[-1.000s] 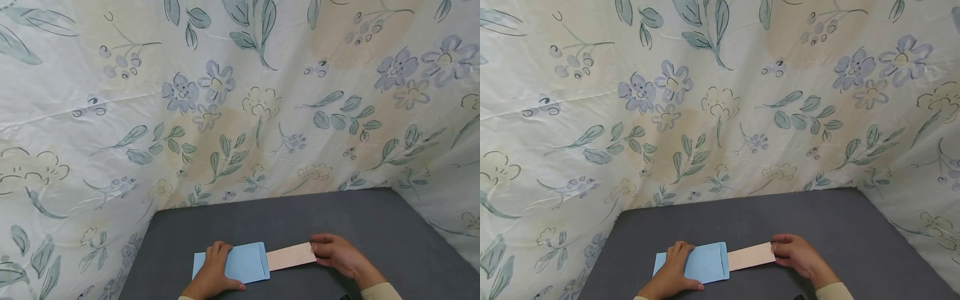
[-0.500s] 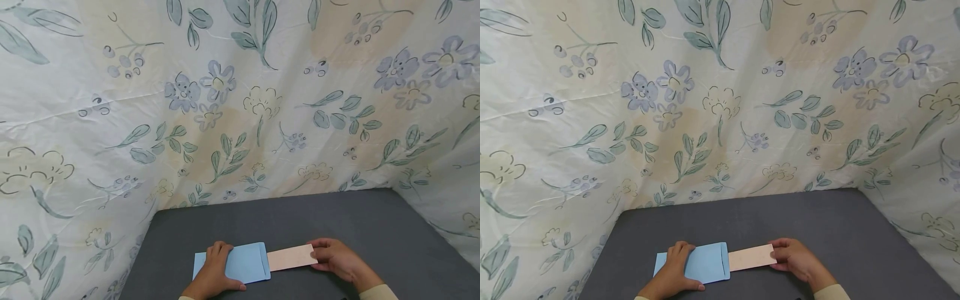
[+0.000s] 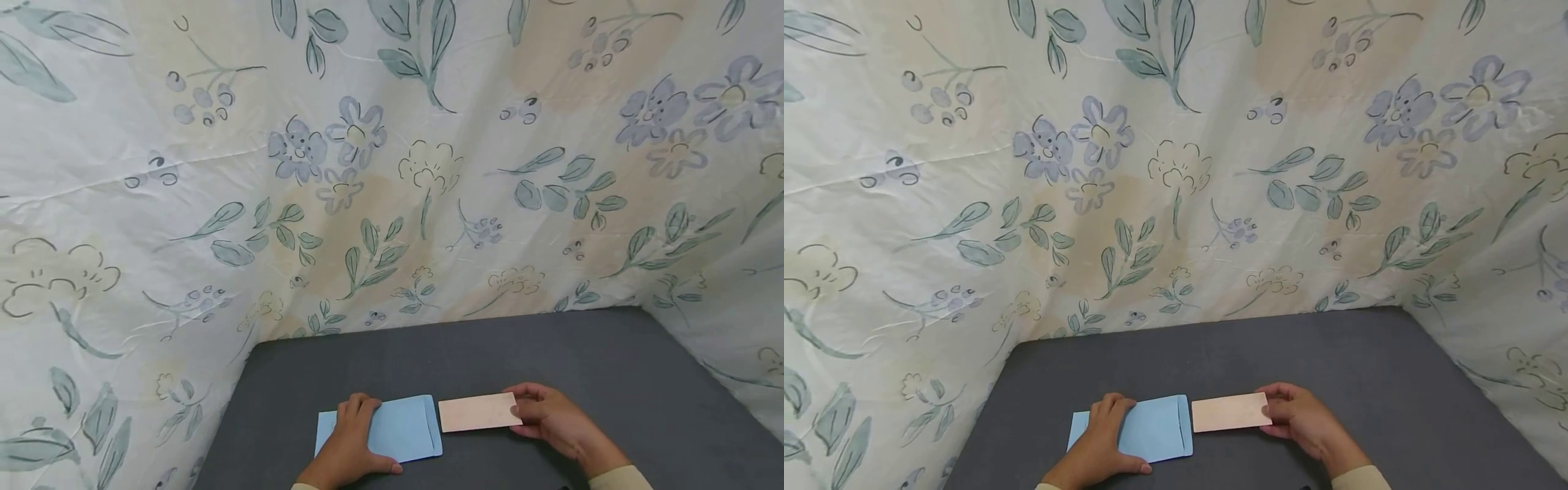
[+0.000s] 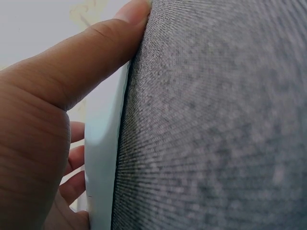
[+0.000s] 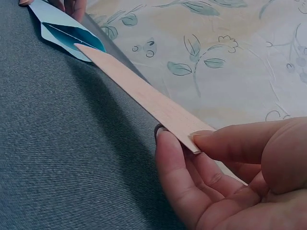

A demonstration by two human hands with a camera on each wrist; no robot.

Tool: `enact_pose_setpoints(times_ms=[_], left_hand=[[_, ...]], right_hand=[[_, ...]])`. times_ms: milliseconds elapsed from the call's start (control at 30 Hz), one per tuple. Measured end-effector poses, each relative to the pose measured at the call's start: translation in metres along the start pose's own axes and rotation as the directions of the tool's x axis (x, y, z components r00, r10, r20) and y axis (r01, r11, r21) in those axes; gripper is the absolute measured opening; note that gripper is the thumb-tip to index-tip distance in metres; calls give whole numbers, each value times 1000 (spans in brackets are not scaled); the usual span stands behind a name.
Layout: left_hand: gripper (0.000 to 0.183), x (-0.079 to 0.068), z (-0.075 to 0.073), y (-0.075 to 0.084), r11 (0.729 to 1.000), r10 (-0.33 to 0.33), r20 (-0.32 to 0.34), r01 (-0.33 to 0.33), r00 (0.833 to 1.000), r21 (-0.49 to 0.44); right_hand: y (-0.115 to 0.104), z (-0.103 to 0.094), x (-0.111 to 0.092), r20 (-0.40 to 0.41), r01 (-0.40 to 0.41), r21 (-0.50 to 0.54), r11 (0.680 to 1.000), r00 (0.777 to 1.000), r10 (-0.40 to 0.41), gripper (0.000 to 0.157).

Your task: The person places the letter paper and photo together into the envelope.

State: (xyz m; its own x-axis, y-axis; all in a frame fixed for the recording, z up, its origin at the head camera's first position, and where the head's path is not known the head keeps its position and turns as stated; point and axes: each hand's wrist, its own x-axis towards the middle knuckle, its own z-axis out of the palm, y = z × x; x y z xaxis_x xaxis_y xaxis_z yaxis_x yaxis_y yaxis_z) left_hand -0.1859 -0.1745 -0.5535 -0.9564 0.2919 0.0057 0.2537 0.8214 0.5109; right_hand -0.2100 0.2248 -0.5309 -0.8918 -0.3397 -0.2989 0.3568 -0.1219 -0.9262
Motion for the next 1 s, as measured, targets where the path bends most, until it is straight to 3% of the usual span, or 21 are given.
enact_pose_setpoints(times_ms=[500,1000], left_hand=[[113,7,3,5,999,-28,2,28,1000,19],[111,-4,8,12,1000,-30,-1,30,1000,4]], right_hand=[[3,0,8,16,14,29,999,1000,-15,39],[11,1,5,30,12,23,1000,999,-13,39]])
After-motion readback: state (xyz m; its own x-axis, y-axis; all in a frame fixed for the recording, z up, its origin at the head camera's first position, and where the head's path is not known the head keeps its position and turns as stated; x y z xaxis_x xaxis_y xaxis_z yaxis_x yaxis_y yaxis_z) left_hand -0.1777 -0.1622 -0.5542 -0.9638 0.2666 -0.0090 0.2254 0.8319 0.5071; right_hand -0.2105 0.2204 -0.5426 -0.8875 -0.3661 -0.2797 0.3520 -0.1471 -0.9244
